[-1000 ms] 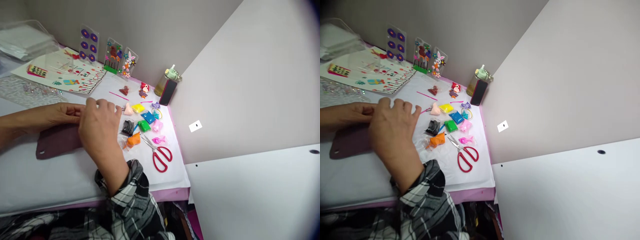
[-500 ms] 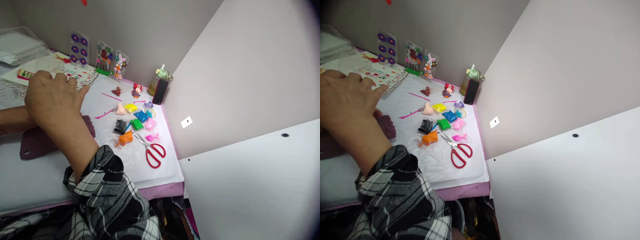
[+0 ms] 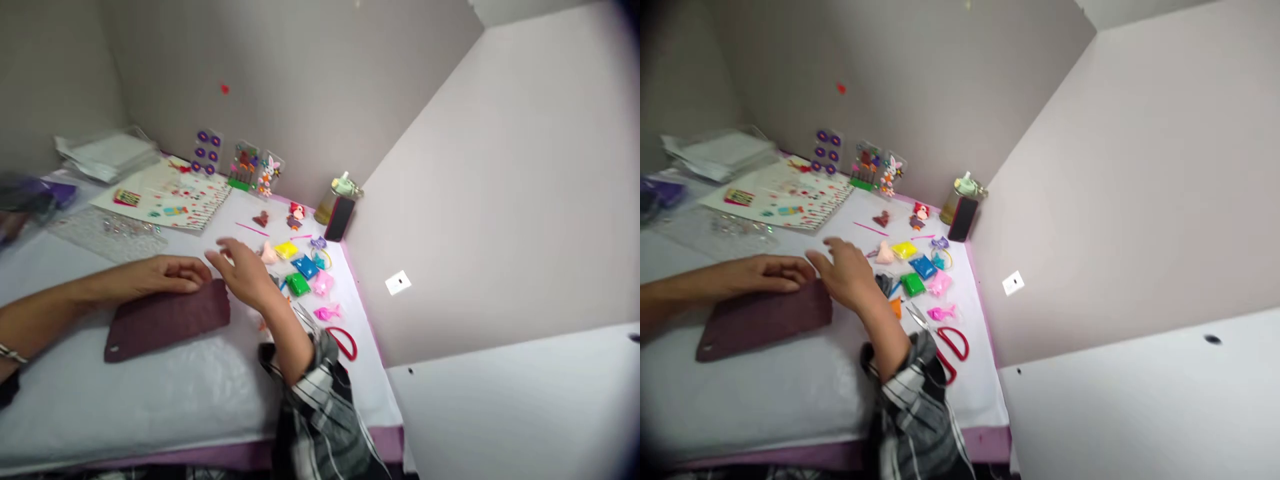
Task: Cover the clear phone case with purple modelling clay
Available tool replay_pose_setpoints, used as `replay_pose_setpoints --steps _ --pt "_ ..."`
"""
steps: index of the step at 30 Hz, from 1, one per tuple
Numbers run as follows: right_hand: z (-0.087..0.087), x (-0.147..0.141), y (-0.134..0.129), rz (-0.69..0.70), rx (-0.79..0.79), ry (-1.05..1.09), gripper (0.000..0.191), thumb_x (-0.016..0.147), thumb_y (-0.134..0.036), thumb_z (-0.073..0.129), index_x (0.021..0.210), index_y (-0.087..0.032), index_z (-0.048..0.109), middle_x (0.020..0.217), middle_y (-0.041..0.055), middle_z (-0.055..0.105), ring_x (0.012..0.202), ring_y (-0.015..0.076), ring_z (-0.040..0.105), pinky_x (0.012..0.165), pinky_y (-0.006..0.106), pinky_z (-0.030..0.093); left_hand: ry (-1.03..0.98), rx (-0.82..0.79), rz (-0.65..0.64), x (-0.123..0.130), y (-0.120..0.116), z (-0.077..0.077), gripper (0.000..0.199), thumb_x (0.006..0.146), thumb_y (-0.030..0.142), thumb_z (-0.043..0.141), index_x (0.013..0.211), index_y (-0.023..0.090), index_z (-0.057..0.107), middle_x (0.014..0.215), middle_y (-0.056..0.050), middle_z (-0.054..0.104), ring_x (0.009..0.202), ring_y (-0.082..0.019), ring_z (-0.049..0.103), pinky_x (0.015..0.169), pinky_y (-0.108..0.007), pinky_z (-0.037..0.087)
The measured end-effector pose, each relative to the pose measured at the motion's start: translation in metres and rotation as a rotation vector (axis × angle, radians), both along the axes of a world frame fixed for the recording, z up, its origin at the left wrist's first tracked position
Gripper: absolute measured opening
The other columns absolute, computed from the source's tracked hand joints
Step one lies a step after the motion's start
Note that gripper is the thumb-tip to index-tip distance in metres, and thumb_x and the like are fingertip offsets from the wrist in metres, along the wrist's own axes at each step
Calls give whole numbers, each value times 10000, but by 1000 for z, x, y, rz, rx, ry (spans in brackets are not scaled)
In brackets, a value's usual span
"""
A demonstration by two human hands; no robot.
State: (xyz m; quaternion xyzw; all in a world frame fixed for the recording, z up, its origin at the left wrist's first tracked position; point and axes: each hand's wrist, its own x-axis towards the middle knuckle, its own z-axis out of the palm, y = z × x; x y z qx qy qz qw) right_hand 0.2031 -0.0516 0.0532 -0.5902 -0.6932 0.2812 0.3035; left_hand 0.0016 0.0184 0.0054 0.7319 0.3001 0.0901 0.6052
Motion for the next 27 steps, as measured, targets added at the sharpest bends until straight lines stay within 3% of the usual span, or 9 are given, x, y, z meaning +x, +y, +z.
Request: replay_pose_setpoints --steps 5,8,11,16,21,27 --pt "-38 25 -22 79 -270 594 509 812 -475 773 1223 -215 622 943 36 717 840 185 668 749 299 503 -116 -83 -62 10 -14 3 230 899 380 638 1067 223 653 985 -10 721 902 -200 650 794 -270 462" --pt "-46 25 -22 128 -340 750 505 756 -396 825 1198 -229 646 864 -4 703 741 148 636 689 263 468 -146 -33 -38 13 -18 3 195 900 367 635 1028 219 636 937 -4 702 878 -193 641 782 -267 454" --pt "-45 19 -20 52 -295 743 451 700 -285 839 1114 -217 676 798 -20 675 683 132 596 661 256 441 -127 12 4 11 -17 7 238 911 404 612 1058 216 619 966 -16 697 918 -207 637 818 -284 463" --pt "-36 14 -24 -79 -122 626 288 754 -275 761 1033 -218 719 785 -10 642 695 147 568 640 267 434 -4 170 -13 2 -13 16 239 948 426 557 1007 220 662 946 -13 699 897 -212 627 796 -277 454" --pt "-33 6 -32 1 -201 590 334 737 -249 778 1064 -229 711 764 -25 661 697 153 589 639 267 449 17 219 -10 3 -18 18 243 918 429 569 928 218 689 871 8 704 853 -210 621 754 -262 438" --pt "-34 -2 -32 -87 -166 626 230 747 -269 738 970 -216 711 739 -20 670 646 147 572 612 263 432 -5 196 14 6 -22 16 262 905 436 581 965 209 698 893 -1 712 870 -225 632 765 -273 445"
